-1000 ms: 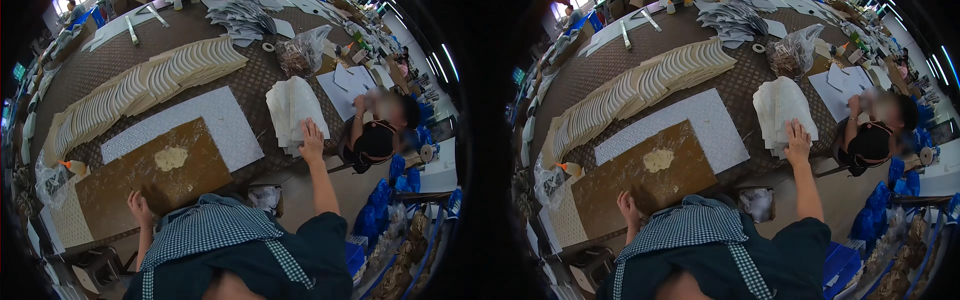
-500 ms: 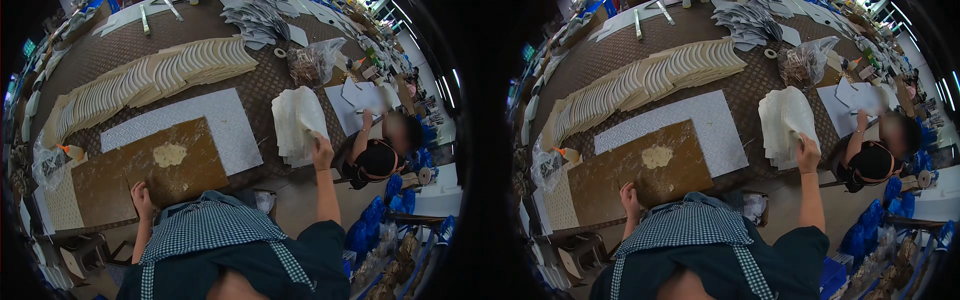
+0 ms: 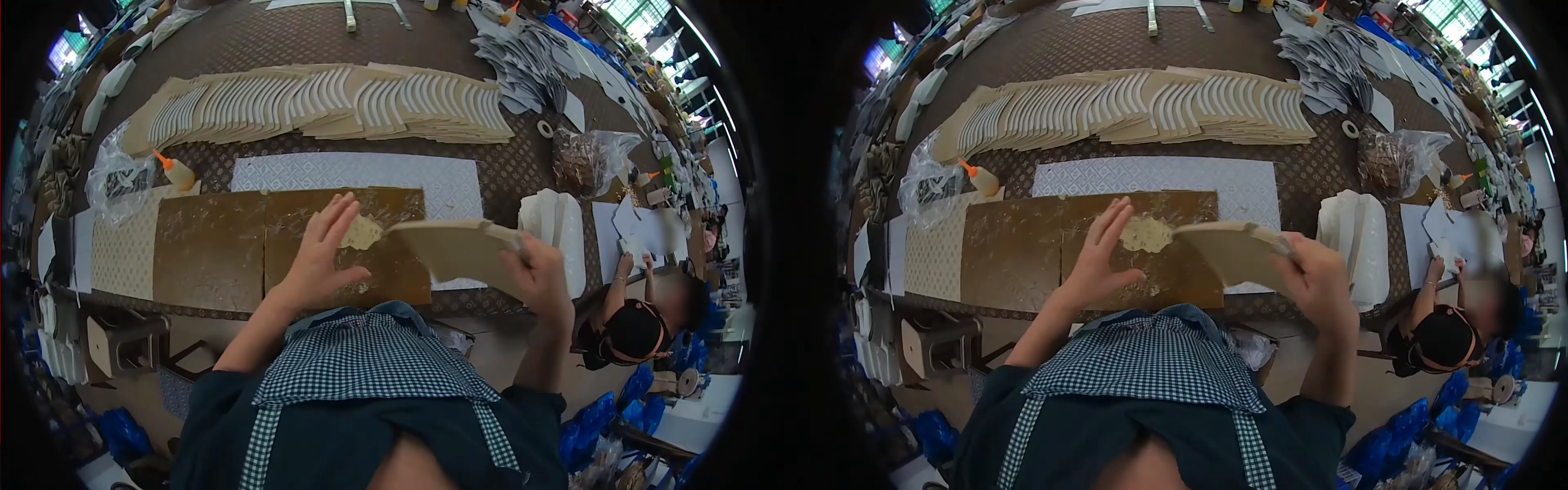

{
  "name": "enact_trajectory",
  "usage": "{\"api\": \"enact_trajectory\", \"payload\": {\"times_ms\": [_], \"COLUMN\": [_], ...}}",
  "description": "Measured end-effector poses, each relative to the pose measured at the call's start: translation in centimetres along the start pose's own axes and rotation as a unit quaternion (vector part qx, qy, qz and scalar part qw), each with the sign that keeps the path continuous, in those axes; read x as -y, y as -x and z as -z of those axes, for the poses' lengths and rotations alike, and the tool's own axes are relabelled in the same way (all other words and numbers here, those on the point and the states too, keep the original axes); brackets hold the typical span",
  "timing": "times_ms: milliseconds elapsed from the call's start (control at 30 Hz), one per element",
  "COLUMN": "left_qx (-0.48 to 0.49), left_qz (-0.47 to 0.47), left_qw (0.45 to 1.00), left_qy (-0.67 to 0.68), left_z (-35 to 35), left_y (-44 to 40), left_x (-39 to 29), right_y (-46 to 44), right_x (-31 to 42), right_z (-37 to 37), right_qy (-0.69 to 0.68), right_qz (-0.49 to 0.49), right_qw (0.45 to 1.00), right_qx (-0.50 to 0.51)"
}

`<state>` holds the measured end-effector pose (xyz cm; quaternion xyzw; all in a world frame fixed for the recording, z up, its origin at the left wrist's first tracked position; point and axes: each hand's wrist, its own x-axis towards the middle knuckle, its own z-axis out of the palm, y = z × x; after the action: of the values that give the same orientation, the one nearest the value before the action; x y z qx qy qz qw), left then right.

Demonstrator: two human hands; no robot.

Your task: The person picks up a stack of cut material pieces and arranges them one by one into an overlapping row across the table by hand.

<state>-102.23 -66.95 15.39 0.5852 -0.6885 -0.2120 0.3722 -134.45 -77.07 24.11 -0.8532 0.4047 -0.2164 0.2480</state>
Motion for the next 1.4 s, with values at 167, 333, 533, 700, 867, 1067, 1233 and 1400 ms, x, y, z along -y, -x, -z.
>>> {"api": "enact_trajectory", "payload": {"times_ms": [167,333,533,700,867,1067,1233,1400], "left_qx": [0.274,0.077,-0.023,-0.038,-0.040,-0.169,-0.216,-0.218], "left_qz": [0.216,0.372,0.503,0.538,0.537,0.470,0.461,0.469], "left_qw": [0.881,0.815,0.789,0.690,0.700,0.831,0.825,0.839], "left_qy": [0.319,0.438,0.352,0.483,0.469,0.245,0.247,0.170], "left_z": [0.0,-2.3,-6.3,-6.1,-5.3,-8.6,-8.8,-7.9], "left_y": [1.1,4.1,8.3,7.8,7.3,9.3,9.6,8.0], "left_x": [2.7,8.4,15.6,15.4,15.1,17.8,17.2,15.3], "right_y": [-5.9,-11.2,-1.5,-0.5,-1.0,-1.4,-1.9,-1.5], "right_x": [5.2,-2.2,-7.5,-4.3,-4.2,-4.9,-4.1,-4.6], "right_z": [-5.2,-14.5,-29.3,-31.8,-31.7,-32.6,-32.4,-33.2], "right_qy": [-0.096,-0.246,-0.160,-0.147,-0.526,-0.459,-0.470,-0.475], "right_qz": [0.090,-0.016,-0.194,-0.274,-0.418,-0.436,-0.451,-0.410], "right_qw": [0.983,0.967,0.964,0.950,0.735,0.753,0.740,0.759], "right_qx": [0.131,-0.069,0.084,0.011,0.094,0.179,0.169,0.174]}}
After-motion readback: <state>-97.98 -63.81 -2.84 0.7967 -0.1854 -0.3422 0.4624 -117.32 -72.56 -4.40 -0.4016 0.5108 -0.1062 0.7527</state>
